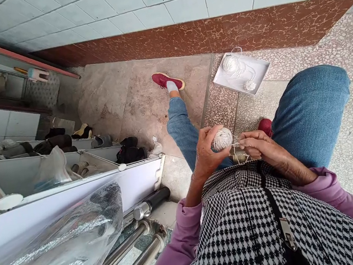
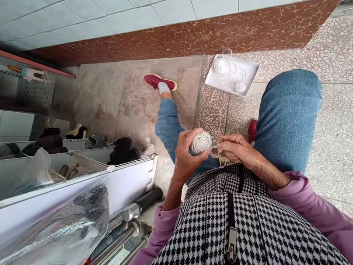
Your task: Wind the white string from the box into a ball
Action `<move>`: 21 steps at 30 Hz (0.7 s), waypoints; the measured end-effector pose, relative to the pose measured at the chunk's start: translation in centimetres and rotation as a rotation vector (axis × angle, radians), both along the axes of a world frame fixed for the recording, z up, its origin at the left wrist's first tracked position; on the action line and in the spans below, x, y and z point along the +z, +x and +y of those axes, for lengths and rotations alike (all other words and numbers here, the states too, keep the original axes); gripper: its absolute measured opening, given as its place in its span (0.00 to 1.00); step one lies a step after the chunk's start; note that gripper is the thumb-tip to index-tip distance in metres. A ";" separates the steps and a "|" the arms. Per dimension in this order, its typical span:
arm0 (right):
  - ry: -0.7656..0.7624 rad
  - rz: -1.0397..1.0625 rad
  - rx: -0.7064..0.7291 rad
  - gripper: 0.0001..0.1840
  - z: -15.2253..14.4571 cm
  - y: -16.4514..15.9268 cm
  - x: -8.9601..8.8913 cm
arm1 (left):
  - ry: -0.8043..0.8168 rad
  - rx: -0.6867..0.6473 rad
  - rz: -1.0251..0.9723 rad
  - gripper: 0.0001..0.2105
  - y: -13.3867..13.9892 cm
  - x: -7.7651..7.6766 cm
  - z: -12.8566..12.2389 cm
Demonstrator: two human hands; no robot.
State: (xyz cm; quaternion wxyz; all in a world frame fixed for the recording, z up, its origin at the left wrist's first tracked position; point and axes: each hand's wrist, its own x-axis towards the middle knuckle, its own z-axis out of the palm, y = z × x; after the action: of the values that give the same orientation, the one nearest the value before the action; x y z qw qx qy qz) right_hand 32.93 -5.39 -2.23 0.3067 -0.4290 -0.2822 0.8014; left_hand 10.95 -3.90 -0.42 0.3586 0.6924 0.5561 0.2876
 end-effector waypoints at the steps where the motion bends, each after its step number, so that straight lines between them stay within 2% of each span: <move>1: -0.011 0.013 -0.006 0.17 0.0 0.2 -0.1 | -0.002 -0.008 0.014 0.31 0.0 -0.1 -0.1; 6: -0.015 0.054 -0.069 0.17 0.8 1.9 0.0 | -0.080 -0.056 -0.038 0.30 0.0 -0.1 -0.8; 10: 0.139 -0.053 -0.075 0.19 2.0 2.1 -0.5 | -0.291 -0.177 -0.253 0.30 -0.2 0.3 -0.9; 13: 0.299 -0.142 -0.065 0.24 2.2 1.1 -1.2 | -0.517 -0.189 -0.498 0.34 -0.3 -0.2 -1.3; 17: 0.466 -0.237 -0.056 0.31 1.4 -0.5 -2.0 | -0.722 -0.080 -0.861 0.43 0.0 -1.7 -2.1; 21: 0.604 -0.393 0.035 0.28 0.2 -1.4 -2.3 | -0.685 0.196 -1.028 0.42 0.6 -2.7 -1.7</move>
State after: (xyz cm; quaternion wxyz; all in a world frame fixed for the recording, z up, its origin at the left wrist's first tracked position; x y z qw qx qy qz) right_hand 31.54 -5.20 -4.56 0.3459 -0.4600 -0.5670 0.5894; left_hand 11.53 -5.57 -3.11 0.7540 0.2572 0.4339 0.4209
